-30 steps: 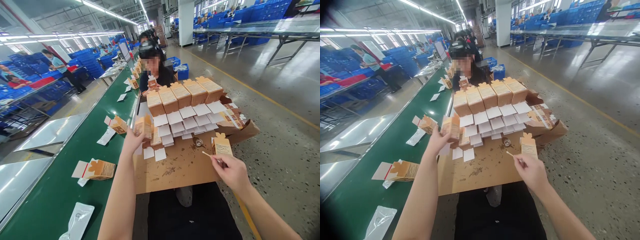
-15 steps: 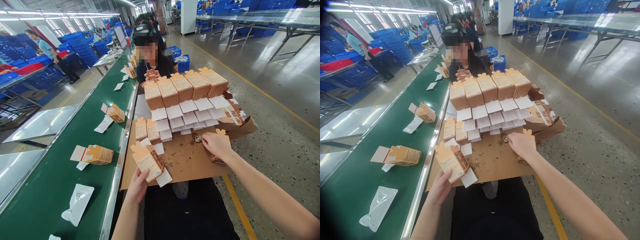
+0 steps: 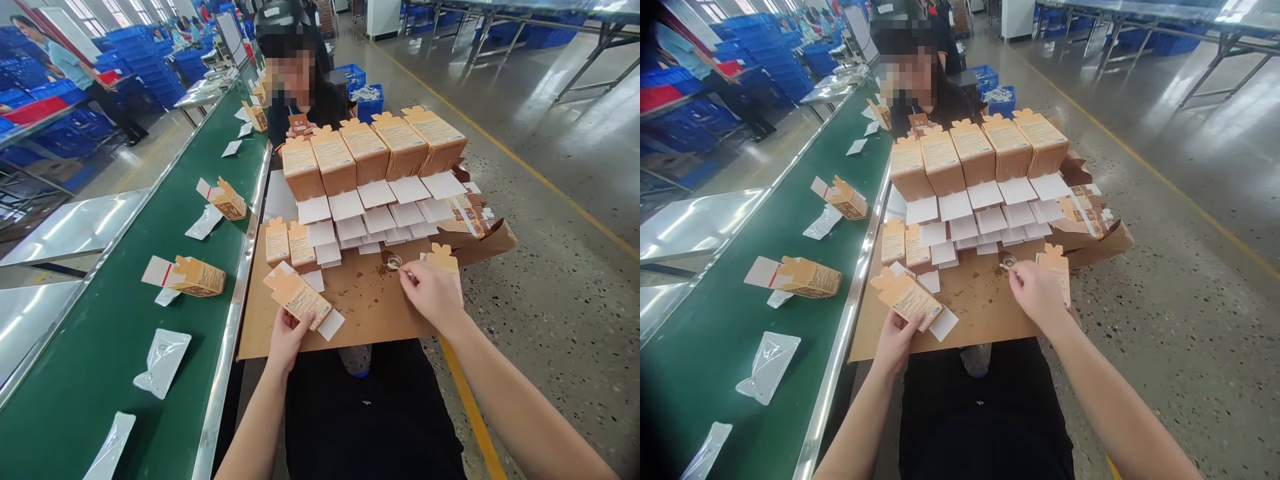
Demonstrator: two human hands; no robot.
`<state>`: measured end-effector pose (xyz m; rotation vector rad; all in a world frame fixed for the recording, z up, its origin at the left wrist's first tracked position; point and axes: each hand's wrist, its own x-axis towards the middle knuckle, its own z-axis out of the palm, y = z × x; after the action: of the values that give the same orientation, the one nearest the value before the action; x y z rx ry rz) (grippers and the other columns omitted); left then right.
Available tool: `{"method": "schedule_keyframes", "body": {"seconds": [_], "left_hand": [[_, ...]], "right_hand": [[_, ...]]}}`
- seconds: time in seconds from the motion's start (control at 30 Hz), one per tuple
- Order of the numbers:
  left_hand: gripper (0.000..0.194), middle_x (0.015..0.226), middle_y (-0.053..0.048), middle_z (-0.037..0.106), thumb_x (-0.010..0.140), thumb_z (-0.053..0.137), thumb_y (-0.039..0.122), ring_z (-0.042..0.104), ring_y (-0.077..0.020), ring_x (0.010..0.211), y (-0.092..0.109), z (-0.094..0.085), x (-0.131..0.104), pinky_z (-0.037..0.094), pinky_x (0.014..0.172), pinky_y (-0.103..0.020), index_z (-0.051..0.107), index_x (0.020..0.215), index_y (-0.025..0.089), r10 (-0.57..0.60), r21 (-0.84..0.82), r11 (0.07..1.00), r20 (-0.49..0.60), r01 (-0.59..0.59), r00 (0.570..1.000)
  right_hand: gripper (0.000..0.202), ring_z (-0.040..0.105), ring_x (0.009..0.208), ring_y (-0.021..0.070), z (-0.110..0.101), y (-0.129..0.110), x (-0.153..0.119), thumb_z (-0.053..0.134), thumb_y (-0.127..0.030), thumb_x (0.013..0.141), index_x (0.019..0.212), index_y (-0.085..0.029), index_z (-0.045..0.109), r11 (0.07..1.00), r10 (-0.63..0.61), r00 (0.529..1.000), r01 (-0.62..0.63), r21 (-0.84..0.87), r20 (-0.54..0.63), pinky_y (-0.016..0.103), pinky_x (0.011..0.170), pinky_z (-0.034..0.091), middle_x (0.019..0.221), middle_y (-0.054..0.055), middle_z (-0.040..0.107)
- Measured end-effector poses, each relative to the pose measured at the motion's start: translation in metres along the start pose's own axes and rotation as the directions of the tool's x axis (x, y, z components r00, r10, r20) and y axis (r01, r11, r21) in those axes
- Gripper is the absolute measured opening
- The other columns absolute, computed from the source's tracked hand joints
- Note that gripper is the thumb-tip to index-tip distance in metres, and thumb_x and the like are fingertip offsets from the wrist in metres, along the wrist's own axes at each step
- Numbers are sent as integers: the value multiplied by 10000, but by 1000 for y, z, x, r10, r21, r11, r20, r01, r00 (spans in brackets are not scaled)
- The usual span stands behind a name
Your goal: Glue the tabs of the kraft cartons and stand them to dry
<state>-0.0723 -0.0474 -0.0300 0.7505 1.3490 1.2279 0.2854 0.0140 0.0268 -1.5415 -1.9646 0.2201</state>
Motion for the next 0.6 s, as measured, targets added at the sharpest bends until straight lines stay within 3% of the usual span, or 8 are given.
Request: {"method": "schedule_keyframes", "body": {"seconds": [0.13,0.23,0.33,0.43,0.6], "left_hand": [[811,1450,-171,840,714,1136,514,805,-382,1395,-2,-2,-4,608,1261,-563,726,1354,232,24,29,999,-7,-24,1000],[821,1398,-155,857,689,1146,514,824,-380,1354,-2,-1,-7,638,1221,-552,721,1335,239,44,66,997,-25,-43,999],[829,1348,-142,866,665,1155,509,837,-380,1313,0,3,-12,655,1191,-551,714,1315,242,47,83,996,-29,-44,998],[824,1350,-144,860,662,1151,515,835,-384,1310,5,10,-18,649,1192,-556,712,1305,246,56,73,996,-62,-51,997],[905,1410,-173,826,614,1170,459,788,-404,1399,6,21,-32,585,1266,-562,709,1360,235,82,83,994,-112,-73,990]], "right_hand": [[277,645,671,163,42,-57,-54,621,-159,1125,914,-251,776,953,-228,973,218,212,22,295,704,489,753,4,742],[319,592,634,147,82,-87,-90,645,-93,1087,814,-251,690,936,-247,967,222,273,60,285,669,452,703,-23,675],[330,609,664,155,104,-95,-102,629,-77,1072,792,-251,648,943,-226,967,187,275,119,288,673,443,727,-16,670],[331,614,671,159,105,-88,-97,606,-72,1070,796,-252,652,954,-184,973,144,264,136,290,675,447,736,-9,671],[337,589,627,161,81,-74,-95,574,-148,1106,817,-262,704,948,-57,997,36,315,58,290,648,490,687,-18,638]]}}
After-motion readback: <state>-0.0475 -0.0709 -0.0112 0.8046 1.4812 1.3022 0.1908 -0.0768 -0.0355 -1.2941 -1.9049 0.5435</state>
